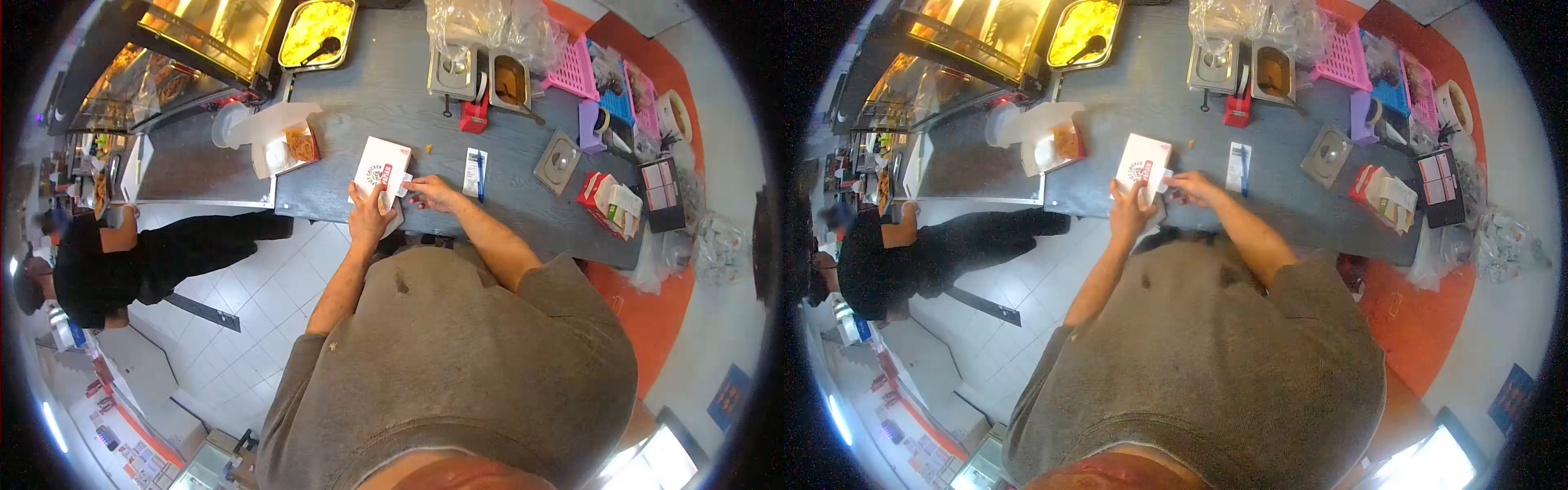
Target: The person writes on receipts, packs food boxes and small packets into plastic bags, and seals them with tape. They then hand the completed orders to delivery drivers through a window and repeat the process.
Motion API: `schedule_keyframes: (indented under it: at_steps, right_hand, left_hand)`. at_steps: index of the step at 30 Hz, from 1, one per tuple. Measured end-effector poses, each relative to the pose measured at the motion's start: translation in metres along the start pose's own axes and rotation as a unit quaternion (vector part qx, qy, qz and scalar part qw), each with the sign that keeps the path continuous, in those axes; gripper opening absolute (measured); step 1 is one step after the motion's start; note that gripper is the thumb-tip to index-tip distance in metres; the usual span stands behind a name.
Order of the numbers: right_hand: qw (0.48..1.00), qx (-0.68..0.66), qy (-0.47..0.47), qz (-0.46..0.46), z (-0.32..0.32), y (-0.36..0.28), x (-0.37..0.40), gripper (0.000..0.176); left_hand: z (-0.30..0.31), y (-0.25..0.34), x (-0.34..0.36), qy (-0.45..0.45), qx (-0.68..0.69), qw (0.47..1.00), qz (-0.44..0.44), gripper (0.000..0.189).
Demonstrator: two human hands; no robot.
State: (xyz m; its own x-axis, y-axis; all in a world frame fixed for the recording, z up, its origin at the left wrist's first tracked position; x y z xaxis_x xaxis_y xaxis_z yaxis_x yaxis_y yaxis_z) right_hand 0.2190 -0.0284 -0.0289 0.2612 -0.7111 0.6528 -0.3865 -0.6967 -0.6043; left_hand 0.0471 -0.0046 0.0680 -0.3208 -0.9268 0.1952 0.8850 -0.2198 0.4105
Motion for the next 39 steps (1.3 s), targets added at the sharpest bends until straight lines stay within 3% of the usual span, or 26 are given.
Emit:
schedule_keyframes:
  at_steps: [2, 4, 6, 8, 10, 12, 16, 18, 20, 23, 25, 28, 30, 31, 32, 33, 34, 35, 36, 38, 39]
  right_hand:
    - [0.999, 0.041, -0.017, 0.019, 0.004, -0.01, -0.007, 0.027]
    - [0.955, 0.289, -0.033, 0.062, 0.008, -0.031, -0.017, 0.023]
    - [0.951, 0.291, -0.021, 0.101, 0.009, -0.042, -0.024, 0.024]
    - [0.854, 0.501, 0.034, 0.139, 0.016, -0.054, -0.035, 0.025]
    - [0.835, 0.53, 0.066, 0.136, 0.015, -0.056, -0.037, 0.027]
    - [0.675, 0.655, 0.242, 0.238, 0.011, -0.064, -0.024, 0.038]
    - [0.696, 0.678, 0.145, 0.187, -0.021, -0.095, 0.013, 0.044]
    - [0.631, 0.708, 0.125, 0.293, -0.028, -0.107, 0.009, 0.044]
    - [0.612, 0.734, 0.099, 0.277, -0.024, -0.114, 0.005, 0.045]
    - [0.562, 0.755, 0.098, 0.324, -0.026, -0.119, 0.004, 0.042]
    - [0.601, 0.744, 0.034, 0.289, -0.039, -0.127, 0.029, 0.038]
    - [0.617, 0.713, 0.107, 0.315, -0.051, -0.122, 0.037, 0.039]
    - [0.685, 0.619, 0.074, 0.378, -0.061, -0.12, 0.06, 0.035]
    - [0.688, 0.617, 0.081, 0.374, -0.065, -0.11, 0.068, 0.035]
    - [0.797, 0.455, -0.03, 0.396, -0.071, -0.097, 0.079, 0.031]
    - [0.854, 0.36, -0.127, 0.353, -0.071, -0.086, 0.088, 0.033]
    - [0.897, 0.259, -0.209, 0.29, -0.071, -0.075, 0.099, 0.038]
    - [0.912, 0.29, -0.202, 0.209, -0.057, -0.066, 0.099, 0.044]
    - [0.919, 0.318, -0.194, 0.127, -0.042, -0.058, 0.101, 0.05]
    - [0.942, 0.264, -0.163, 0.129, -0.003, -0.041, 0.099, 0.052]
    - [0.958, 0.213, -0.139, 0.133, 0.013, -0.036, 0.099, 0.055]
  left_hand:
    - [0.0, 0.0, 0.0, -0.012, 0.005, 1.0, 0.001, 0.07]
    - [0.002, 0.002, 0.001, -0.024, -0.002, 1.0, 0.008, 0.071]
    - [0.002, 0.003, 0.0, -0.033, -0.008, 0.999, 0.015, 0.071]
    - [0.003, 0.002, 0.002, -0.021, -0.014, 1.0, 0.002, 0.071]
    - [0.006, 0.006, 0.002, -0.015, -0.009, 1.0, 0.005, 0.069]
    - [0.007, 0.007, 0.004, -0.013, -0.003, 1.0, 0.01, 0.068]
    - [0.007, 0.009, 0.001, -0.024, -0.002, 0.999, 0.027, 0.068]
    - [0.006, 0.009, 0.006, -0.026, -0.002, 0.999, 0.027, 0.069]
    - [0.006, 0.009, 0.003, -0.031, -0.004, 0.999, 0.023, 0.07]
    - [-0.002, 0.001, 0.001, -0.005, -0.046, 0.999, -0.006, 0.08]
    - [0.0, -0.001, 0.003, -0.01, -0.045, 0.999, -0.008, 0.081]
    - [0.022, 0.014, 0.018, -0.045, -0.067, 0.997, -0.001, 0.073]
    - [0.053, 0.029, 0.029, 0.203, 0.018, 0.971, -0.126, 0.057]
    - [0.059, 0.035, 0.032, 0.175, 0.1, 0.975, -0.097, 0.035]
    - [0.06, 0.049, 0.033, 0.168, 0.103, 0.975, -0.099, 0.035]
    - [0.054, 0.056, 0.033, 0.131, 0.276, 0.951, -0.042, 0.025]
    - [0.042, 0.061, 0.031, 0.092, 0.439, 0.894, 0.018, 0.017]
    - [0.034, 0.073, 0.026, 0.11, 0.413, 0.902, -0.052, 0.017]
    - [0.021, 0.075, 0.019, 0.056, 0.403, 0.913, -0.035, 0.012]
    - [0.013, 0.101, 0.013, 0.05, 0.422, 0.897, -0.122, 0.007]
    - [0.009, 0.111, 0.011, 0.046, 0.425, 0.895, -0.125, 0.007]
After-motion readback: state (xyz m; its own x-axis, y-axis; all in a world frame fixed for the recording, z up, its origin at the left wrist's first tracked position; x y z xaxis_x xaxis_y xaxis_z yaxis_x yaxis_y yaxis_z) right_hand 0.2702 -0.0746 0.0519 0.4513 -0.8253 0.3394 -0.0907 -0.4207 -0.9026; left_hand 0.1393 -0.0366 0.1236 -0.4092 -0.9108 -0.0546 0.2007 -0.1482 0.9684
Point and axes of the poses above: each hand's wrist, its own x-axis away from the middle knuckle, its own z-axis out of the back of the hand, y = z × x, the point moved 5 cm from there along -x, towards the middle knuckle, and after that the axes turned 1 degree about -y, right-handed, at the moved point
